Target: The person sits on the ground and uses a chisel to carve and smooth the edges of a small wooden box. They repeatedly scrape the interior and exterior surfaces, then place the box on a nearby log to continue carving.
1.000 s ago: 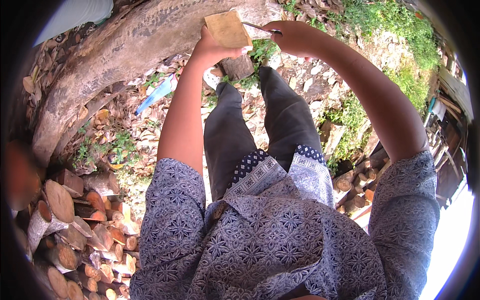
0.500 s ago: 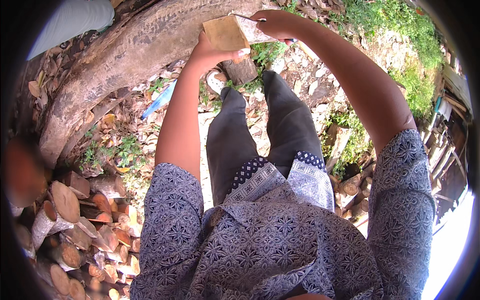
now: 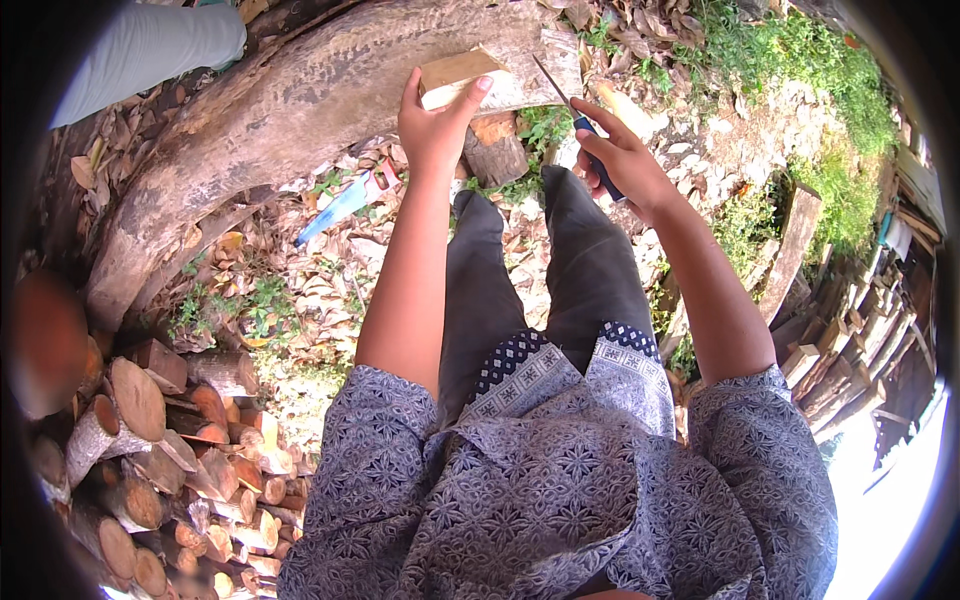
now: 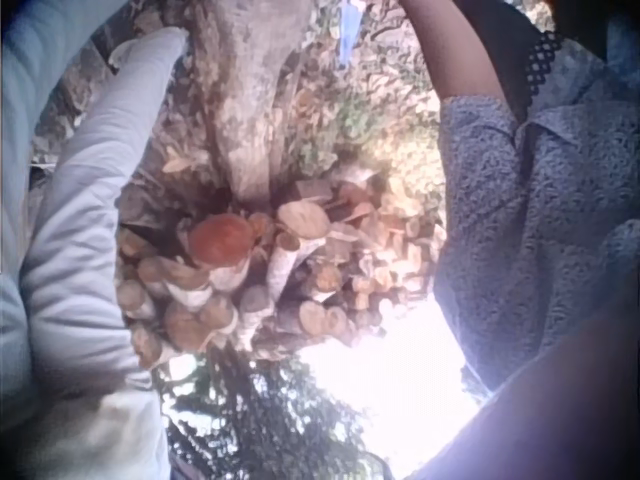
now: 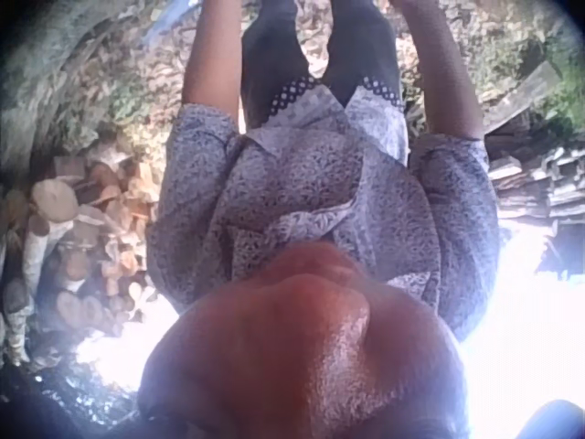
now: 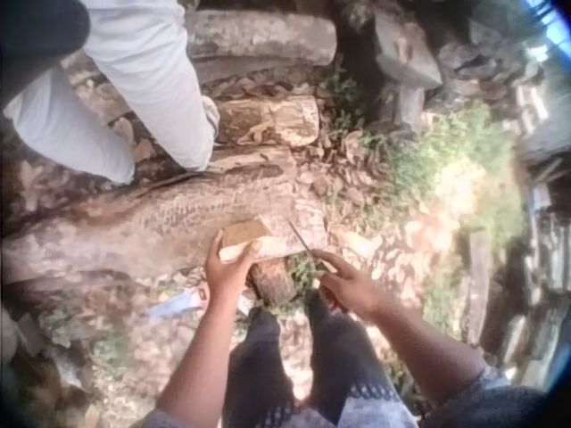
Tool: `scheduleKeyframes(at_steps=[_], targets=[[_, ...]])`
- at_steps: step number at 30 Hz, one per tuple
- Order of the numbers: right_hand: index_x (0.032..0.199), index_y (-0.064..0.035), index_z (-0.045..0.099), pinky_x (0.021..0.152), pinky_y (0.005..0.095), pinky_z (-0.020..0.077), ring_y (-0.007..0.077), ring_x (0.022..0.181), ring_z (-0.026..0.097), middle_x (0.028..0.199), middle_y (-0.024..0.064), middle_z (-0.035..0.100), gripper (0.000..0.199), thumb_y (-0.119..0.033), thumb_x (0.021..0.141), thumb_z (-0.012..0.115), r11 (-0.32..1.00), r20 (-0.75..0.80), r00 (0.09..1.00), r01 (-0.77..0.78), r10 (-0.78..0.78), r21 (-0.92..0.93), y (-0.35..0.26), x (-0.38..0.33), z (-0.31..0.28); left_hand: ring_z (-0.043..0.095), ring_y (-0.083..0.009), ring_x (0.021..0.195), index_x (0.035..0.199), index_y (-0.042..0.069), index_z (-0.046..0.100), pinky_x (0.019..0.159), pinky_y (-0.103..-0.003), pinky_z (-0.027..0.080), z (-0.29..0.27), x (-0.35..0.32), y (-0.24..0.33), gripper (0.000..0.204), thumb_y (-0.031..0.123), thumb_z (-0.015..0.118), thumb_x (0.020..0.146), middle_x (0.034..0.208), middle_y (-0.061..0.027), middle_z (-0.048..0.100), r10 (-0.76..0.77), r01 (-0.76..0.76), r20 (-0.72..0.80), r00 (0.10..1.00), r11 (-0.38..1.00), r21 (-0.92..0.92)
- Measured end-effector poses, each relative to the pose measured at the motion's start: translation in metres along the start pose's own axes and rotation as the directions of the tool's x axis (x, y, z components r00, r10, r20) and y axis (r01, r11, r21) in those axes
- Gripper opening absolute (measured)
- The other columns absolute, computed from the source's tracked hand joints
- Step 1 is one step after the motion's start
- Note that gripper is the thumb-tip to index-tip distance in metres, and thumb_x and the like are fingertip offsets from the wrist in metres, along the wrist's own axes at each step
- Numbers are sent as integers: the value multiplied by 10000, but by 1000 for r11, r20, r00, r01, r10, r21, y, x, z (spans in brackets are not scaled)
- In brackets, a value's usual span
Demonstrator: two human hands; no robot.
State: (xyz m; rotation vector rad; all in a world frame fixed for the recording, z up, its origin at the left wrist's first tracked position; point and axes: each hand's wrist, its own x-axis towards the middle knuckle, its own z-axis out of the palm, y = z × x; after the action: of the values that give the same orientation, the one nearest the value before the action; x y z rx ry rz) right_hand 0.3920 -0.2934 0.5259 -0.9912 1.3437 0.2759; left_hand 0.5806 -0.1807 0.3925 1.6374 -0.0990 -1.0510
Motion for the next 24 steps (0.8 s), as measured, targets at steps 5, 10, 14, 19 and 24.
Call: scheduleKeyframes(at_steps=[5, 10, 14, 19, 24], targets=[[1549, -149, 389, 586, 285, 461, 120, 676, 544, 806, 31, 585, 568, -247, 1015, 556, 998, 50, 997, -62, 60, 24, 25, -1, -9, 654, -222, 1091, 1578, -1, 169, 810, -363, 590, 17, -8, -8, 984, 289, 807, 887, 1270, -163, 621, 109, -110, -17, 994, 967, -230], [1549, -136, 387, 578, 285, 453, 116, 665, 538, 804, 33, 585, 576, -236, 1007, 554, 997, 133, 988, -77, 77, -5, 56, 6, -35, 633, -249, 1102, 1592, 97, 51, 838, -403, 590, 42, -10, -7, 899, 371, 659, 989, 1313, -175, 559, 70, -89, -100, 993, 974, -206], [1544, -131, 391, 576, 279, 451, 112, 650, 532, 800, 29, 578, 560, -223, 1011, 538, 995, 159, 983, -97, 94, 6, 72, 3, -65, 644, -193, 1029, 1520, 56, 108, 747, -314, 588, 53, -8, -16, 750, 336, 595, 1022, 1288, -161, 556, 171, -193, -146, 974, 969, -153], [1531, -137, 406, 570, 270, 445, 108, 641, 531, 786, 25, 575, 533, -230, 1022, 536, 993, 166, 980, -116, 109, 32, 84, -5, -109, 563, -247, 1189, 1561, 37, 55, 972, -361, 495, 59, -4, -14, 853, 378, 610, 1010, 1391, -210, 467, 360, -355, -76, 930, 932, 71], [1550, -151, 381, 533, 267, 430, 106, 596, 523, 756, 31, 592, 550, -250, 1032, 537, 992, 141, 984, -118, 112, 36, 106, -6, -171, 455, -313, 1349, 1603, 64, -57, 1111, -399, 388, 80, 0, 11, 964, 351, 639, 1001, 1547, -271, 287, 340, -331, -50, 939, 934, 136]])
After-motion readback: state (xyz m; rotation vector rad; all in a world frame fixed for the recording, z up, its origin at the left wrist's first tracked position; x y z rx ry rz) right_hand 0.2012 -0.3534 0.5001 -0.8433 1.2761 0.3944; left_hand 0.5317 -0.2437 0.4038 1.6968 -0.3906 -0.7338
